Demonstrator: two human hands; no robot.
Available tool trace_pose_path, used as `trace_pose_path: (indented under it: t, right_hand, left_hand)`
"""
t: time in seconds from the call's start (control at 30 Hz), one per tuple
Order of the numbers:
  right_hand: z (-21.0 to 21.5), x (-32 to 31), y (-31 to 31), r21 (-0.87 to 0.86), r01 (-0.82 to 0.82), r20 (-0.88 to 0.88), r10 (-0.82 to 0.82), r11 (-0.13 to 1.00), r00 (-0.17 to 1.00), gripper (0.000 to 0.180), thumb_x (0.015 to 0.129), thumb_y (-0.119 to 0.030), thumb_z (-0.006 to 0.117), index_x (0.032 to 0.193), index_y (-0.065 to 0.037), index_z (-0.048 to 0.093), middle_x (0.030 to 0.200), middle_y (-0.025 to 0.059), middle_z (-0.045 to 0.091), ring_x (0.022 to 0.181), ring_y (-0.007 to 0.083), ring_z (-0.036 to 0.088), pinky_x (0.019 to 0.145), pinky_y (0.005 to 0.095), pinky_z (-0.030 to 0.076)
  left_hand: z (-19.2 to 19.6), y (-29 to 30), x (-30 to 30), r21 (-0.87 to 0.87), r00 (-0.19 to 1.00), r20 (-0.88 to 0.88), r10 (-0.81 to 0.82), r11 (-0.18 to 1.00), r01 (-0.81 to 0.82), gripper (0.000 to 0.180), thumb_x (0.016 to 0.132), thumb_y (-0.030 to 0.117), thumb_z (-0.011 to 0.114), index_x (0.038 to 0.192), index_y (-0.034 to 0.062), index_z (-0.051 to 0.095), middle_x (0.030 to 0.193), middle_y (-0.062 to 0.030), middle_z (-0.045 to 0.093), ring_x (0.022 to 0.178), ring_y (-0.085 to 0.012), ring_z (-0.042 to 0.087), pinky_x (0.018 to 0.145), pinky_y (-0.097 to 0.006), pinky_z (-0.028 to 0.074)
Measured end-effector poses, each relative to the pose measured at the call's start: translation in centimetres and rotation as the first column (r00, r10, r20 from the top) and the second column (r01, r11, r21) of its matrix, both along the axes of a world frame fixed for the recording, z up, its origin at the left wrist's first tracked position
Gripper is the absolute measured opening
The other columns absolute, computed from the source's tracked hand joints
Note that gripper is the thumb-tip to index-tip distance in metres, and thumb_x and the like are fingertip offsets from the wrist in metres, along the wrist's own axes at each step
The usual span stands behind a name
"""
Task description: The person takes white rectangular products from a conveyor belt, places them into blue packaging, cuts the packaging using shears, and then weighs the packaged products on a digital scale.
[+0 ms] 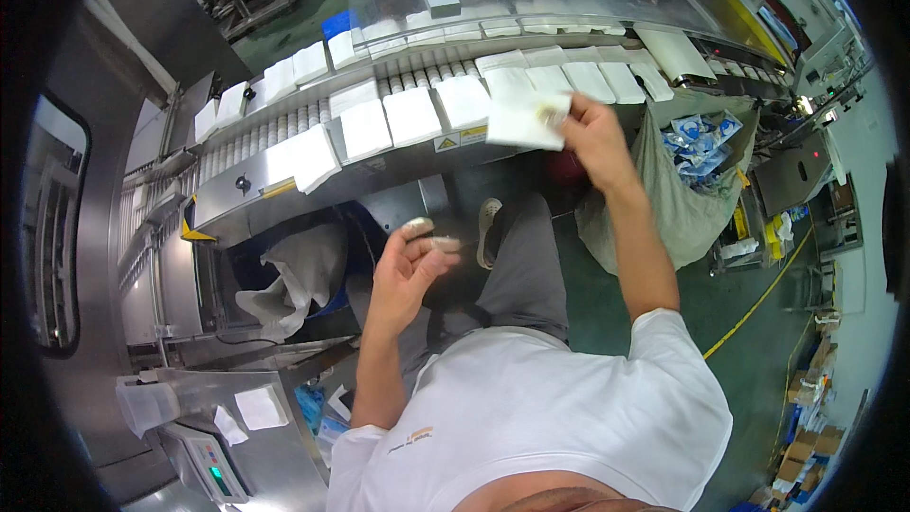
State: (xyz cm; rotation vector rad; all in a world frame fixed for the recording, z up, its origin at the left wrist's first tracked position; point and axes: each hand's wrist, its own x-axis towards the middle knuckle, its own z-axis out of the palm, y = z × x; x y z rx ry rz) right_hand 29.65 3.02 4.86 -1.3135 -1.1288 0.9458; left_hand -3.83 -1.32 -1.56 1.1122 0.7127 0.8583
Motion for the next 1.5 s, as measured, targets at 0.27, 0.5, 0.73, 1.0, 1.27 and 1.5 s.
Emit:
trace_pose_path:
  t: [0.27,0.5,0.73,1.0,1.27,1.5]
  right_hand:
    - [0.6,10.6,8.6,-0.011,0.245,-0.092,-0.245,0.969,0.965,0.030,0.096,-0.016,0.072,0.118,0.004,0.066,0.109,0.0109,0.069,0.090,0.0190,0.069,0.088,0.0367,0.060]
    - [-3.0,15.9,21.7,-0.007,0.109,-0.266,-0.107,0.994,0.958,0.041,0.096,-0.014,0.069,0.134,-0.005,0.059,0.126,0.0142,0.064,0.116,0.0305,0.063,0.101,0.0486,0.056]
    - [-2.1,11.6,26.8,0.118,0.047,0.968,-0.126,0.992,0.218,0.051,0.084,-0.025,0.080,0.129,-0.008,0.061,0.127,0.0200,0.066,0.118,0.0368,0.063,0.100,0.0441,0.051]
    - [-2.0,14.7,27.6,-0.011,-0.112,0.998,0.005,0.994,-0.060,0.033,0.091,-0.029,0.069,0.111,-0.004,0.071,0.111,0.0247,0.071,0.108,0.0432,0.066,0.095,0.0450,0.053]
    - [2.1,8.5,10.2,0.271,0.156,0.671,-0.302,0.950,0.677,0.036,0.096,-0.022,0.058,0.124,-0.001,0.066,0.114,0.0235,0.071,0.105,0.0371,0.069,0.092,0.0415,0.054]
    - [1.2,-6.5,-0.7,-0.026,-0.598,0.654,0.466,0.801,0.596,0.026,0.097,-0.015,0.062,0.119,-0.002,0.065,0.108,0.0176,0.071,0.097,0.0326,0.070,0.087,0.0406,0.055]
  left_hand:
    - [-8.0,-2.3,-5.3,-0.203,0.969,-0.244,0.024,0.976,-0.076,0.046,0.102,0.021,0.067,0.138,-0.0013,0.049,0.119,-0.0170,0.070,0.101,-0.0215,0.070,0.088,-0.032,0.055]
    - [-10.3,-3.7,-7.8,-0.291,0.946,-0.307,0.107,0.936,-0.200,0.048,0.102,0.026,0.068,0.135,-0.0034,0.051,0.118,-0.0185,0.071,0.098,-0.0216,0.071,0.086,-0.031,0.055]
    - [-10.3,-4.5,-8.0,-0.276,0.933,-0.315,0.172,0.924,-0.264,0.050,0.102,0.028,0.068,0.136,-0.0036,0.051,0.117,-0.0178,0.072,0.097,-0.0206,0.071,0.085,-0.029,0.055]
    - [-10.5,-5.6,-8.4,-0.289,0.941,-0.275,0.199,0.916,-0.278,0.046,0.102,0.024,0.068,0.136,-0.0022,0.051,0.115,-0.0157,0.072,0.096,-0.0196,0.071,0.084,-0.029,0.054]
    - [-7.8,-7.1,-8.1,-0.230,0.952,-0.230,0.203,0.939,-0.256,0.041,0.100,0.017,0.069,0.133,-0.0016,0.054,0.114,-0.0149,0.072,0.096,-0.0191,0.070,0.085,-0.029,0.055]
    - [-1.7,-10.5,-11.0,0.164,0.667,-0.267,0.696,0.714,-0.680,0.027,0.097,0.001,0.068,0.123,-0.0001,0.062,0.109,-0.0125,0.074,0.096,-0.0177,0.072,0.085,-0.029,0.058]
